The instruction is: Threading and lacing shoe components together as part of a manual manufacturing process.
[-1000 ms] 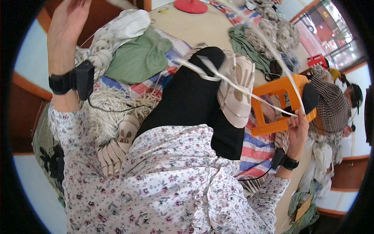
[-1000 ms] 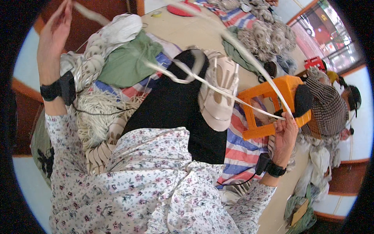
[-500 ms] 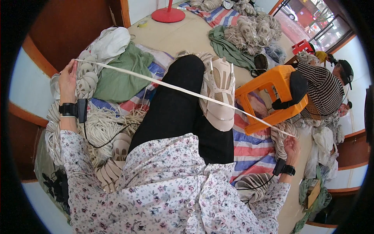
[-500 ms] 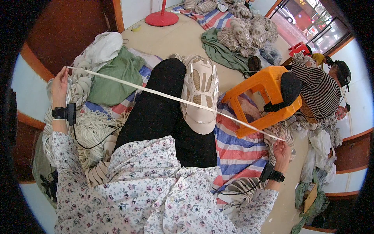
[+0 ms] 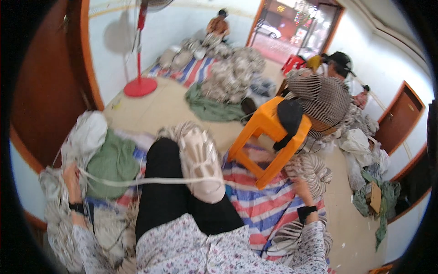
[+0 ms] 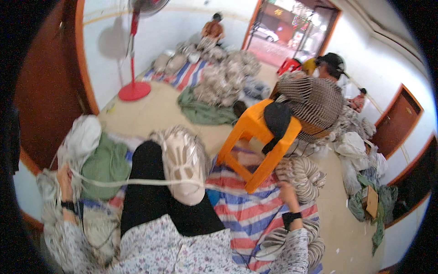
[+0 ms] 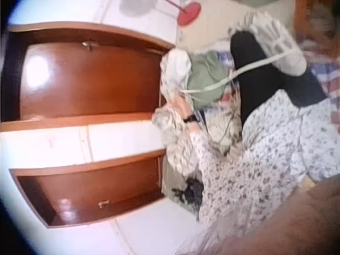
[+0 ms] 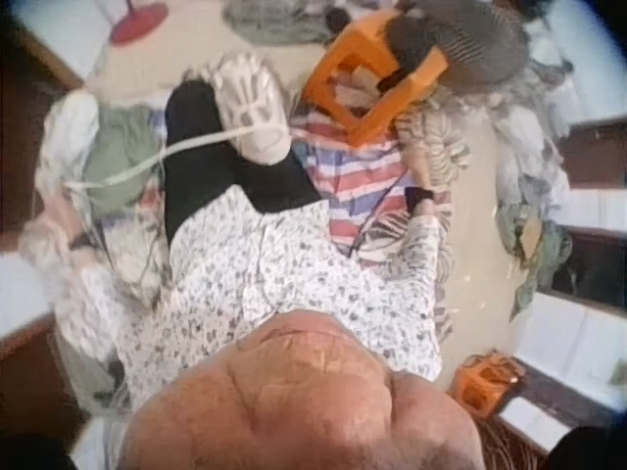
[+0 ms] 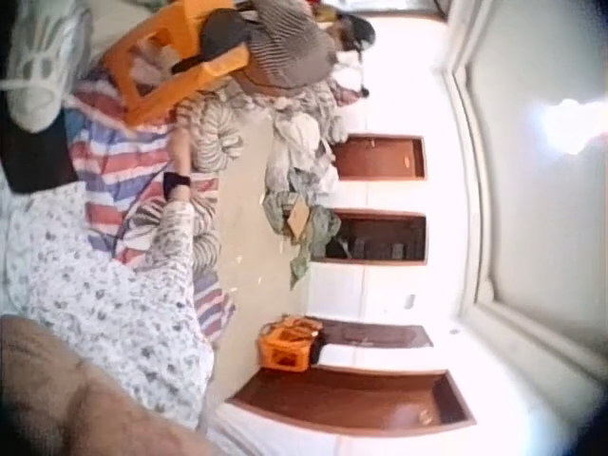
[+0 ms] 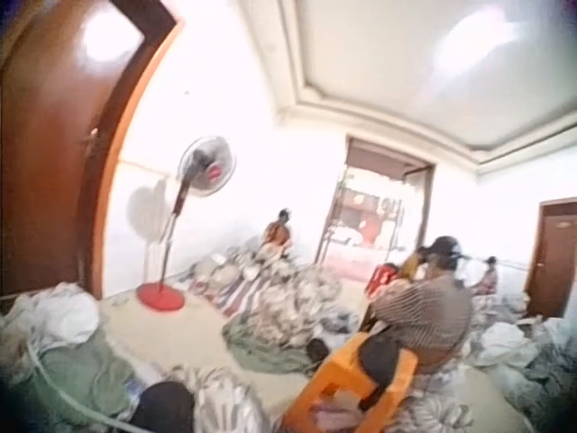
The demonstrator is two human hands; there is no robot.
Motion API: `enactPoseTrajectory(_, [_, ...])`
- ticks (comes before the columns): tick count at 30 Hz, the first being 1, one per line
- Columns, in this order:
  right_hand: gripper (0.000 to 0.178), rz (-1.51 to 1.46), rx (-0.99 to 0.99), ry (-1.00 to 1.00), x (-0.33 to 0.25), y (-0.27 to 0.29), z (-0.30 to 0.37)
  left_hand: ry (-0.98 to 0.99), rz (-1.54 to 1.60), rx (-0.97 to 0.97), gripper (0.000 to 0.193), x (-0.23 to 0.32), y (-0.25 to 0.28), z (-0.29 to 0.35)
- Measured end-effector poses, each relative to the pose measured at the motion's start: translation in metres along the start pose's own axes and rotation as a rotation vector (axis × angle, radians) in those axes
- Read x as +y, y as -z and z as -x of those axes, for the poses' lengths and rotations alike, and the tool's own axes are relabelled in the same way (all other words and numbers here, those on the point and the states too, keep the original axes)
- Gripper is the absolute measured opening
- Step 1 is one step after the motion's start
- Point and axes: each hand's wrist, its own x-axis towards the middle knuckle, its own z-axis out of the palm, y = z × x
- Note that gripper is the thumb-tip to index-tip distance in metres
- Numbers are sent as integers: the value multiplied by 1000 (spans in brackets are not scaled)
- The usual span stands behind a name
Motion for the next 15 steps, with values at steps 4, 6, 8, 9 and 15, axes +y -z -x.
enactPoseTrajectory(4, [49,64,-175,-41,-190,12,-33,-112,-116,-206,26,94,-104,57])
enactPoseTrajectory(6, [46,-60,-91,77,-230,8,-37,-232,-116,-471,25,143,-166,92])
enactPoseTrajectory(8, [35,-106,-42,228,-264,3,-42,-252,47,-723,25,214,-222,158])
enactPoseTrajectory(9, [22,-158,-71,255,-289,5,-44,-242,181,-787,25,219,-235,176])
enactPoseTrajectory(15, [29,-968,-288,464,-380,22,-42,-84,227,-963,19,242,-257,225])
